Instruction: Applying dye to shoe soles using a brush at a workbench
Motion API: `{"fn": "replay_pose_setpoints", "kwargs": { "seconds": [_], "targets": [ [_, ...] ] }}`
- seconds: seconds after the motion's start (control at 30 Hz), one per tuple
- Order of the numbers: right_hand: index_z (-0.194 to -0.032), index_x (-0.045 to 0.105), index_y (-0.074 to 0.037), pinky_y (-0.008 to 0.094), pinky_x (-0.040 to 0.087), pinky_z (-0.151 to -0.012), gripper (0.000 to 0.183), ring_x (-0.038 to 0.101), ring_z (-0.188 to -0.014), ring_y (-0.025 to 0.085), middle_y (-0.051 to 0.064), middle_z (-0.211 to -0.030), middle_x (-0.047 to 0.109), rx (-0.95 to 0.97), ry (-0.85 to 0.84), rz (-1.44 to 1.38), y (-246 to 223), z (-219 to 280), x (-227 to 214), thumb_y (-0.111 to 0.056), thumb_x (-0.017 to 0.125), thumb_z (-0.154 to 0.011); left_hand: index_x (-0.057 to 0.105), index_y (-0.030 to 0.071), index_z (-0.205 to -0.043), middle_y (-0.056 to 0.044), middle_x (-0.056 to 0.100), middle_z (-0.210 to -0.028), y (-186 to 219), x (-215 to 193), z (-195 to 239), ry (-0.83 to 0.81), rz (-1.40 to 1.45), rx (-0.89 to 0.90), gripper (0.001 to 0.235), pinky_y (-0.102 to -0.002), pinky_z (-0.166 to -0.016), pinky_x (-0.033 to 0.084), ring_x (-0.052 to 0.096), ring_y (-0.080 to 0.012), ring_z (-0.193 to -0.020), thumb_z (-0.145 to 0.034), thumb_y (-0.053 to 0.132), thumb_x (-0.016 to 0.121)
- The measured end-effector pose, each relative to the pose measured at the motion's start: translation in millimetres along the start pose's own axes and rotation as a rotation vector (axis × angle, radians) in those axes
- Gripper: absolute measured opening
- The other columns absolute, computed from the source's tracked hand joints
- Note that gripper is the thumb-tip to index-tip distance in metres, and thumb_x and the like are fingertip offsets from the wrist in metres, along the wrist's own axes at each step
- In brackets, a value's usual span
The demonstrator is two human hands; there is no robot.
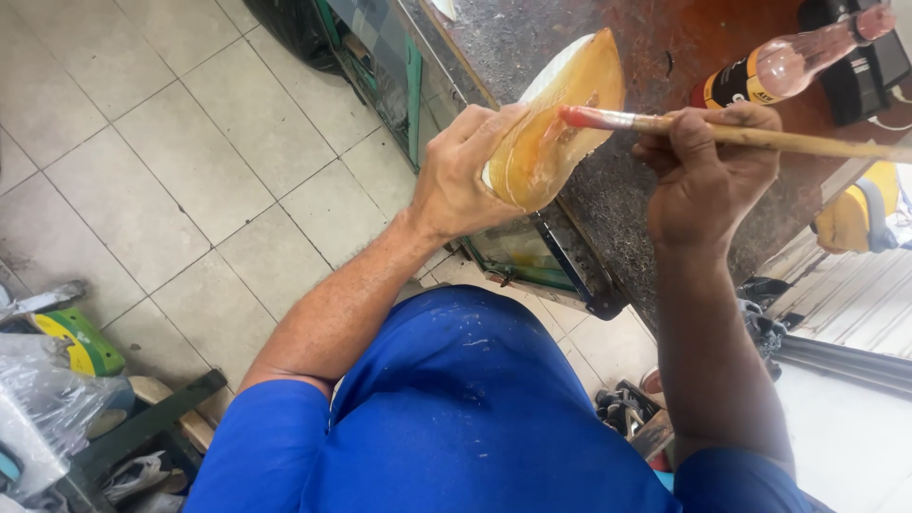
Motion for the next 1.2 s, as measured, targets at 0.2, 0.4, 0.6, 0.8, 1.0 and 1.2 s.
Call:
{"fn": "replay_pose_setpoints", "kwargs": {
  "seconds": [0.2, 0.4, 0.6, 0.8, 1.0, 1.2],
  "targets": [
    [-0.106, 0.05, -0.009, 0.039, 0.065, -0.061, 0.022, 0.07, -0.071, 0.031, 0.018, -0.089, 0.065, -0.045, 0.024, 0.04, -6, 5, 5, 0.005, 0.066, -0.108, 0.049, 0.003, -0.145, -0.016, 0.066, -0.112, -3, 1, 5, -0.026, -0.031, 0.019, 0.088, -0.036, -0.076, 0.064, 0.068, -0.0234, -0.095, -0.084, 0.04, 0.1],
    [-0.111, 0.046, -0.01, 0.037, 0.062, -0.062, 0.021, 0.068, -0.075, 0.032, 0.021, -0.099, 0.062, -0.166, -0.225, 0.0, -34, 11, 34, -0.001, 0.065, -0.109, 0.049, 0.007, -0.146, -0.013, 0.062, -0.104, -3, -1, 0, -0.082, -0.036, -0.018, 0.087, -0.036, -0.069, 0.057, 0.064, -0.0217, -0.084, -0.084, 0.035, 0.102],
    [-0.11, 0.043, -0.008, 0.038, 0.06, -0.062, 0.029, 0.065, -0.074, 0.034, 0.026, -0.097, 0.06, -0.327, -0.404, 0.064, -48, 5, 36, -0.001, 0.07, -0.103, 0.054, 0.011, -0.141, -0.005, 0.058, -0.096, 4, -8, -12, -0.113, 0.038, -0.115, 0.082, -0.034, -0.065, 0.056, 0.06, -0.0171, -0.076, -0.078, 0.035, 0.101],
    [-0.115, 0.043, -0.009, 0.036, 0.06, -0.079, 0.037, 0.069, -0.09, 0.034, 0.024, -0.102, 0.061, -0.398, -0.55, 0.14, -61, 1, 35, 0.0, 0.074, -0.097, 0.06, 0.01, -0.131, -0.005, 0.07, -0.128, 12, -11, -25, -0.107, 0.071, -0.085, 0.071, -0.037, -0.076, 0.057, 0.063, -0.0216, -0.087, -0.074, 0.027, 0.098],
    [-0.105, 0.042, -0.007, 0.034, 0.062, -0.082, 0.037, 0.071, -0.095, 0.031, 0.027, -0.106, 0.062, -0.353, -0.678, 0.22, -76, -5, 30, 0.002, 0.075, -0.093, 0.062, 0.011, -0.126, -0.006, 0.073, -0.116, 9, -15, -29, -0.124, 0.119, -0.101, 0.068, -0.036, -0.089, 0.057, 0.072, -0.0254, -0.096, -0.072, 0.033, 0.096],
    [-0.099, 0.043, -0.002, 0.034, 0.063, -0.072, 0.036, 0.071, -0.088, 0.033, 0.029, -0.101, 0.063, -0.35, -0.754, 0.302, -77, -16, 27, 0.013, 0.074, -0.09, 0.063, 0.008, -0.129, -0.01, 0.072, -0.119, 5, -31, -39, -0.16, 0.215, -0.088, 0.077, -0.037, -0.092, 0.054, 0.07, -0.0245, -0.102, -0.066, 0.032, 0.103]
  ]
}}
Point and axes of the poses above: each hand's wrist, its own z-axis away from the middle knuckle, its own x-axis out of the palm, y = z × x, the point moved 5 cm from there along -z, towards the middle knuckle
